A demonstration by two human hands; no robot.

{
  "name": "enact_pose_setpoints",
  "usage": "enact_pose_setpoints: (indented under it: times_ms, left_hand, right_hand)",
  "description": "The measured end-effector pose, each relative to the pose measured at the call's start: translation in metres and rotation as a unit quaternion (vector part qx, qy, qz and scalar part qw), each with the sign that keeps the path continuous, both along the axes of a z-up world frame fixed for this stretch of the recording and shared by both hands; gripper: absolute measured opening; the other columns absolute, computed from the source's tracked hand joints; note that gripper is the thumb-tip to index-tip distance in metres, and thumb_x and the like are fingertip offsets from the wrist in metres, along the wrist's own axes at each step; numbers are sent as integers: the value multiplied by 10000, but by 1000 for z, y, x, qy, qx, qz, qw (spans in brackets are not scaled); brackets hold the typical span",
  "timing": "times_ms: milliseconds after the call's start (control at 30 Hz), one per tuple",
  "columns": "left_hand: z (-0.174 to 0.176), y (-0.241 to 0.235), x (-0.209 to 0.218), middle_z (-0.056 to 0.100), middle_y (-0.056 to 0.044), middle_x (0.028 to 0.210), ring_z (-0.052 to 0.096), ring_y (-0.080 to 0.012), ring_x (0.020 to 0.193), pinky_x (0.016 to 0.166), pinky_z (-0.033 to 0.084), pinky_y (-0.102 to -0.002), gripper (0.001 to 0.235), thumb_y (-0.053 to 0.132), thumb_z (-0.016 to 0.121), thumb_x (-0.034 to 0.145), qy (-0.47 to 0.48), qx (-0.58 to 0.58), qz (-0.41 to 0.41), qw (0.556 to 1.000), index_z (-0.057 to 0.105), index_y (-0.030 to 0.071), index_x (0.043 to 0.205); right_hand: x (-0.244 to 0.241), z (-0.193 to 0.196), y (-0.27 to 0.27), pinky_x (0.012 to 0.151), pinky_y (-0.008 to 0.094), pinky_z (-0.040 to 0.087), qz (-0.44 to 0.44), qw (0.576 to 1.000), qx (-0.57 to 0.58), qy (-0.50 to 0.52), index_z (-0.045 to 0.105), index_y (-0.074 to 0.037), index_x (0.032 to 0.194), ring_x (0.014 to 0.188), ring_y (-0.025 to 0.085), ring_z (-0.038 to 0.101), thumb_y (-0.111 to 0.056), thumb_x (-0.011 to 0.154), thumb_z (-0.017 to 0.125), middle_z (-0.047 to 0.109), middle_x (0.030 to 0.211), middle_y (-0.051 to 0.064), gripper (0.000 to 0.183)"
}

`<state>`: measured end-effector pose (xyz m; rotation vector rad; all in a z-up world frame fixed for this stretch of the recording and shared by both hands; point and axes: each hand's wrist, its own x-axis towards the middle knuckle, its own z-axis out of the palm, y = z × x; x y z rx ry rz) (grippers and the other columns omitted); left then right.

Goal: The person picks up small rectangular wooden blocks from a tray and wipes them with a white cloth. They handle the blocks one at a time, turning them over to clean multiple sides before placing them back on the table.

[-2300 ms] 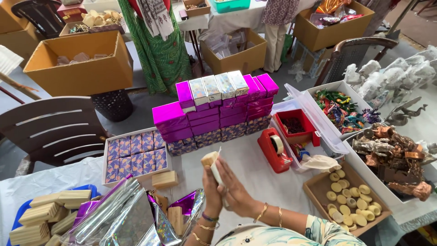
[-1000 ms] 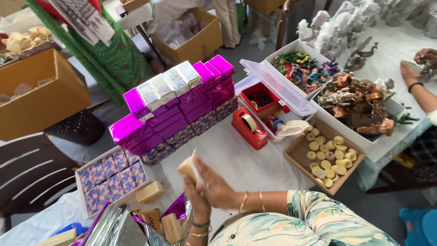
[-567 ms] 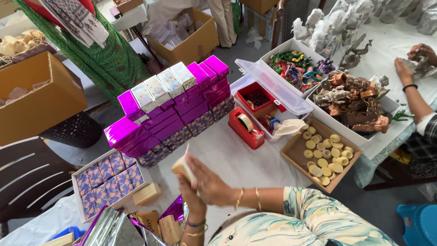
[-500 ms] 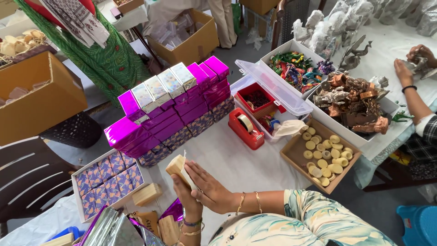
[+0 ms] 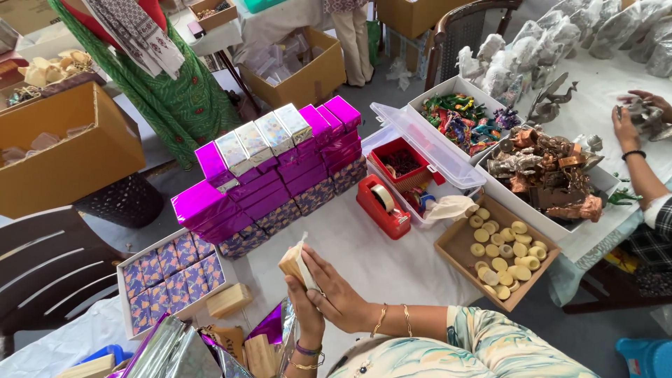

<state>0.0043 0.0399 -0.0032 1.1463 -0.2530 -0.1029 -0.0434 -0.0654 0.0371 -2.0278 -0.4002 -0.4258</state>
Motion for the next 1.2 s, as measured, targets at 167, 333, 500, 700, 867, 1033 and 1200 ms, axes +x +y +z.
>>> enact_pose_setpoints:
  times_ms: [167, 333, 500, 700, 867, 1033, 1200]
  left_hand:
    - [-84, 0, 2, 520, -128, 1403, 515, -200, 1269, 1036, 446, -323, 875, 684, 229, 1037, -7, 35, -23, 999, 355, -18, 1543]
    - [-42, -5, -5, 515, -122, 1444, 514, -201, 1300, 1028, 457, -332, 938, 727, 261, 972, -19, 12, -60, 998, 283, 9, 1576]
    - [-14, 14, 16, 485, -158, 1488, 508, -240, 1311, 1072, 430, -364, 918, 703, 284, 1020, -37, 5, 12, 999, 300, -17, 1590]
    - [-20, -1, 6, 433, -138, 1564, 445, -234, 1415, 1146, 375, -357, 904, 685, 284, 1004, -56, 8, -14, 998, 233, 16, 1610]
    - [-17, -8, -19, 511, -139, 1461, 535, -224, 1307, 1051, 454, -347, 786, 549, 406, 993, -56, 97, -36, 993, 264, 33, 1569]
    - [-20, 1, -16, 573, -92, 1257, 592, -167, 1134, 946, 516, -309, 597, 205, 624, 947, -35, 113, -56, 991, 325, 65, 1445]
    - [-46, 7, 2, 576, -46, 1173, 565, -117, 1043, 867, 505, -286, 450, 3, 610, 946, -41, 33, -44, 998, 454, 19, 1368]
  right_hand:
    - [25, 17, -4, 1280, 454, 219, -20, 999, 9, 25, 132, 5, 1636, 1591, 414, 211, -257, 1080, 441, 167, 1703, 268, 688]
    - [34, 19, 0, 1255, 436, 262, -48, 992, 72, 94, 197, -17, 1628, 1554, 387, 309, -276, 1047, 456, 293, 1663, 249, 687]
    - [5, -16, 17, 1269, 437, 207, -14, 995, 87, 42, 98, 15, 1637, 1590, 409, 224, -308, 1096, 427, 214, 1698, 271, 711]
    - [35, -15, 10, 1239, 424, 254, -52, 993, 95, 42, 159, 25, 1626, 1550, 387, 300, -331, 1105, 411, 281, 1662, 269, 680]
    - [65, -6, -16, 934, 353, 491, -28, 954, 254, 154, 323, 4, 1586, 1090, 249, 586, -437, 1084, 393, 568, 1354, 218, 673]
    - [74, -26, -37, 827, 306, 594, -50, 850, 443, 282, 537, 14, 1374, 935, 155, 674, -514, 1075, 406, 651, 1076, 107, 621]
    - [55, -55, -29, 891, 313, 540, -78, 885, 422, 182, 611, 28, 1287, 1015, 163, 665, -489, 1076, 408, 709, 1101, 78, 594]
